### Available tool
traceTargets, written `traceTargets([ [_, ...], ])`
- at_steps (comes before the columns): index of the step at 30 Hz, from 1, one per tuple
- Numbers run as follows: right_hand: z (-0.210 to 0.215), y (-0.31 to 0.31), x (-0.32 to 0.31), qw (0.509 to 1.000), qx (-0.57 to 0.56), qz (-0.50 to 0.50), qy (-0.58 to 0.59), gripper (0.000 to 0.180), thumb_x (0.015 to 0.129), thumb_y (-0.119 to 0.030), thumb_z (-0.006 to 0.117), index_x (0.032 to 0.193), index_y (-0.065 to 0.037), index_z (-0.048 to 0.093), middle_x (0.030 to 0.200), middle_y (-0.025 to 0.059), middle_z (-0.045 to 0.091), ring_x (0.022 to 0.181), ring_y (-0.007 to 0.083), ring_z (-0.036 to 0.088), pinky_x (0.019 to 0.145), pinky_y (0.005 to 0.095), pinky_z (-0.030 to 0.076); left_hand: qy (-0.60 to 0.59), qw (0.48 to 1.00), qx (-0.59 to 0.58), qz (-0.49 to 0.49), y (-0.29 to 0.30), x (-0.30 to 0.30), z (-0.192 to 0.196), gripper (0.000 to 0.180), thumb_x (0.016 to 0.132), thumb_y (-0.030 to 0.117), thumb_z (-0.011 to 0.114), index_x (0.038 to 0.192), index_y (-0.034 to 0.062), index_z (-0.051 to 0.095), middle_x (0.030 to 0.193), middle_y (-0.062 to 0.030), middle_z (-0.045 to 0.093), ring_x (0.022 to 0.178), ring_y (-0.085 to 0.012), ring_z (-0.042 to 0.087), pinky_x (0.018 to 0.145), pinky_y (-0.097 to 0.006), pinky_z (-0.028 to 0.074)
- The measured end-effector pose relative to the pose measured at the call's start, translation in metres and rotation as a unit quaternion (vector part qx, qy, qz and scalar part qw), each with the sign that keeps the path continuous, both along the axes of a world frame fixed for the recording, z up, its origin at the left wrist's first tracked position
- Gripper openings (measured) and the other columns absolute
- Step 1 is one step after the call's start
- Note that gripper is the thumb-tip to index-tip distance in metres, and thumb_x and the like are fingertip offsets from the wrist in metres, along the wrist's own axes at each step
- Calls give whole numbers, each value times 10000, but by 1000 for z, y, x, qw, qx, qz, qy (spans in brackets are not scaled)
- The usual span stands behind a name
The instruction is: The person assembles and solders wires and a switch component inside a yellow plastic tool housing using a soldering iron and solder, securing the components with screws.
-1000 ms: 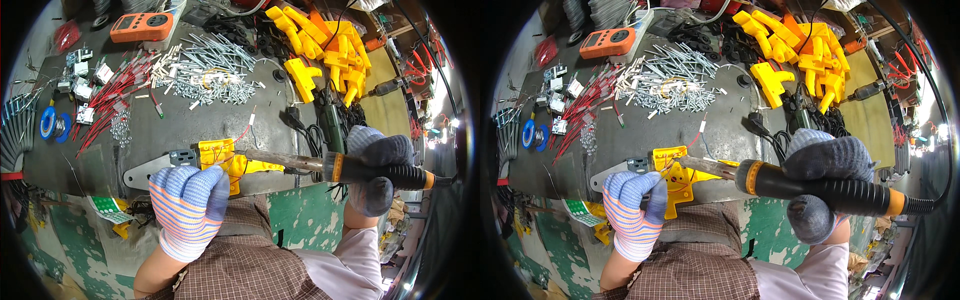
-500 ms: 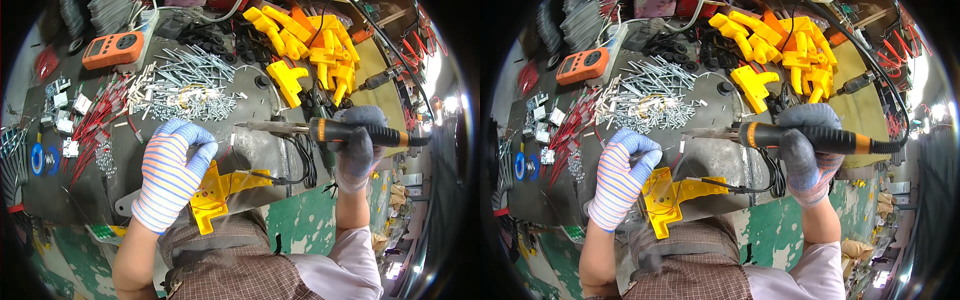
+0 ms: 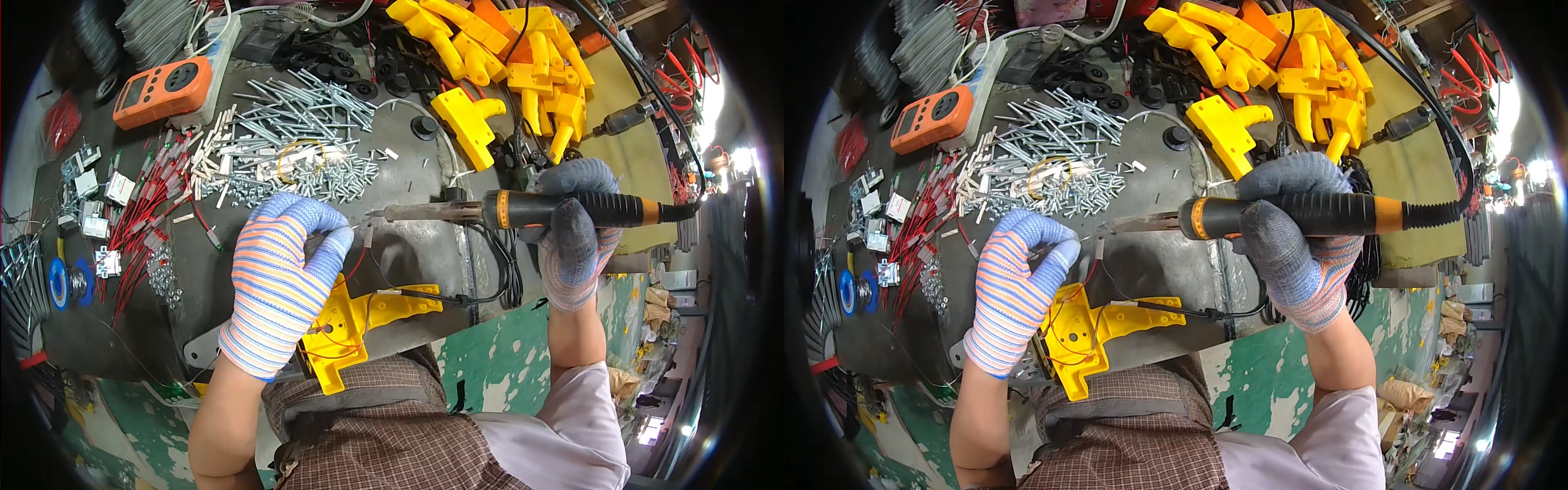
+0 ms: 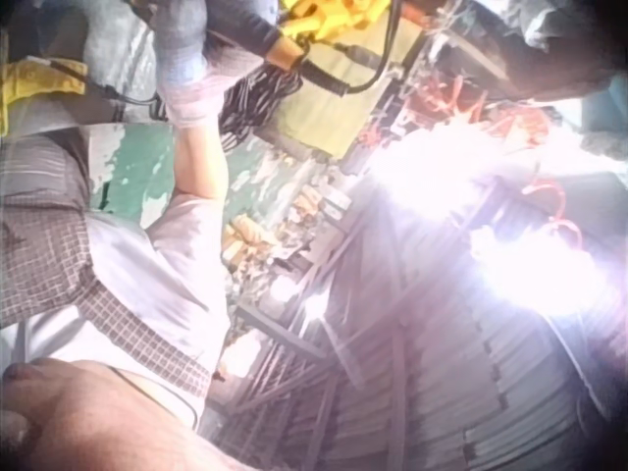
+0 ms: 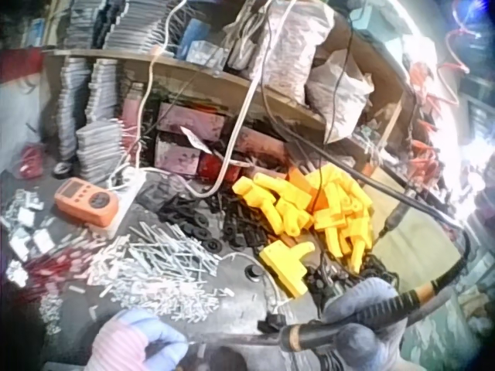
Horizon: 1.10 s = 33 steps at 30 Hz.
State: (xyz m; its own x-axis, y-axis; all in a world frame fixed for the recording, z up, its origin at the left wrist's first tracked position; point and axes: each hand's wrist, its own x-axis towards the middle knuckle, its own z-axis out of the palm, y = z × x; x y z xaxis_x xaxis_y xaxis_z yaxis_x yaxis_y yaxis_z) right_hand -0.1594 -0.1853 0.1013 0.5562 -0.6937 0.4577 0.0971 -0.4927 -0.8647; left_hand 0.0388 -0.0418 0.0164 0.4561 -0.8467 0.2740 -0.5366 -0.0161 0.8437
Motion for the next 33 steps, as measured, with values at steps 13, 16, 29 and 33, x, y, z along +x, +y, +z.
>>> traceTargets([
  [13,1,0,2,998,66,6,-1,172,790,-53,684,936,-28,598,837,42,600,674,94,564,626,235,475,-66,998,-14,2,-7,-1,-5,85,762,48,703,810,16,641,777,-108,597,732,-244,589,692,-328,476],
  [16,1,-2,3,999,37,4,13,178,781,-42,691,934,-27,602,834,41,603,693,98,567,647,239,475,-72,997,10,7,-8,-1,-4,84,762,48,703,809,18,640,781,-109,597,729,-246,588,689,-329,478],
  [29,-2,-4,3,1000,21,-1,9,173,775,-30,700,922,-27,608,871,55,621,769,118,582,704,270,488,-73,997,31,-3,-11,0,-5,88,758,53,704,817,21,647,800,-111,606,741,-247,601,693,-338,484],
  [33,-1,-3,3,999,48,8,10,173,777,-26,700,926,-26,611,876,60,624,779,123,588,716,272,490,-65,997,42,-4,-10,1,-5,86,760,59,703,817,22,649,807,-113,610,743,-252,603,686,-335,481],
])
